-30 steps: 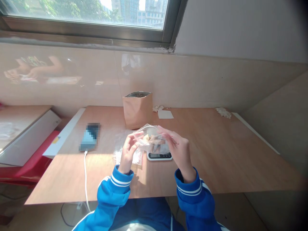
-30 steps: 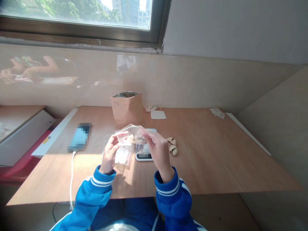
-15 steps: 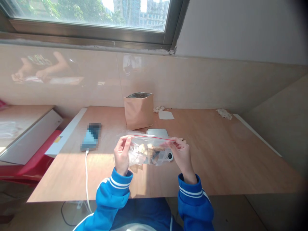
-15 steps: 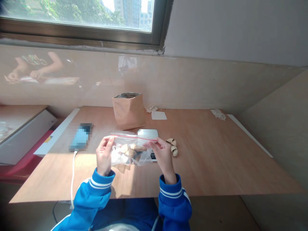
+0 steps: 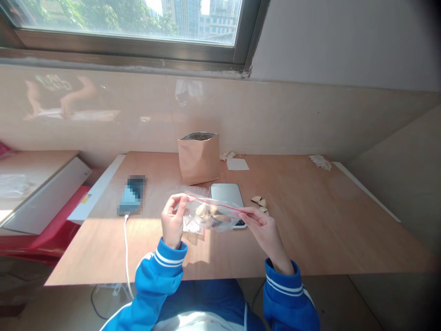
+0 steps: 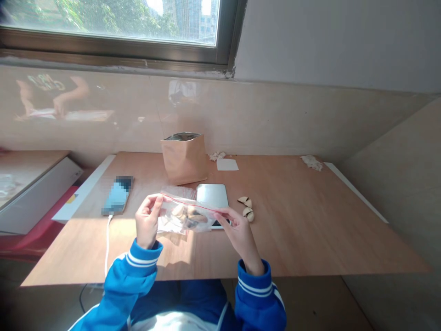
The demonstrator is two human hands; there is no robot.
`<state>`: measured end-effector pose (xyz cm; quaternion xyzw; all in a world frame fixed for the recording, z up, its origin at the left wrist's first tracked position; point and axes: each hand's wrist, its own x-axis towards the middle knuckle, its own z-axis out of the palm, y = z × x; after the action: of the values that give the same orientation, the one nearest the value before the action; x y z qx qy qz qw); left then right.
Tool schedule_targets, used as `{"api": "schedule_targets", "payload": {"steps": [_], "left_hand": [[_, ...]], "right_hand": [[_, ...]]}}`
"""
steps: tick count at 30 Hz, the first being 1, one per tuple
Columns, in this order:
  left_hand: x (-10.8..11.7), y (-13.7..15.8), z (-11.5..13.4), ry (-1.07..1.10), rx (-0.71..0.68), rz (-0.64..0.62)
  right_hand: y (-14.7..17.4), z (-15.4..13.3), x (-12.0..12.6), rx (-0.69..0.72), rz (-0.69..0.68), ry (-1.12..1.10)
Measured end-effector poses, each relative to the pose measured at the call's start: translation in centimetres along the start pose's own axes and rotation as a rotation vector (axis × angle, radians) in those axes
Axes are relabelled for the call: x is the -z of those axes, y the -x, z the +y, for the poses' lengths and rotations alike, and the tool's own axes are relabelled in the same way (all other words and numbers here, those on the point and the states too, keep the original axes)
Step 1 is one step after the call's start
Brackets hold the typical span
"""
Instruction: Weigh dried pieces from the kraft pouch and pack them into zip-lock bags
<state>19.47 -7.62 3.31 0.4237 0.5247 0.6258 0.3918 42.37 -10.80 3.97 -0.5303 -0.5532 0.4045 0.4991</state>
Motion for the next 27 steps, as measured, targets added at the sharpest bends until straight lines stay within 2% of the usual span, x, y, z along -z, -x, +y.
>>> {"api": "schedule_targets", "payload": {"steps": [5,8,14,18,22,27], "left_hand": [[0.1,0.5,0.0,-0.051,0.0,-0.03],[0.0,0.7,-0.2,-0.042,-0.036,-0.027],[-0.2,0.8,-0.1,-0.024,-0.107,0.036],[-0.2,1.1,0.1,-0.022,-0.17,0.069],[-0.3,1.7,0.3,-0.053,-0.284,0.058],[-0.4,2.0,0.7,-0.193,-0.468,-0.063]], "right_hand": [[-0.2,0.3,-0.6,-0.013,0.158,-0.081],[-0.2,0.3,-0.9,0.029,0.226,-0.008],[-0.2,0.1,-0.8,0.131,0.256,0.188],[-0.5,-0.1,-0.6,0.209,0.192,0.268],[-0.7,-2.4,-1.4,0.435,0.162,0.488],[-1.8,-5.5,-4.4,0.65,-0.112,0.61]]}}
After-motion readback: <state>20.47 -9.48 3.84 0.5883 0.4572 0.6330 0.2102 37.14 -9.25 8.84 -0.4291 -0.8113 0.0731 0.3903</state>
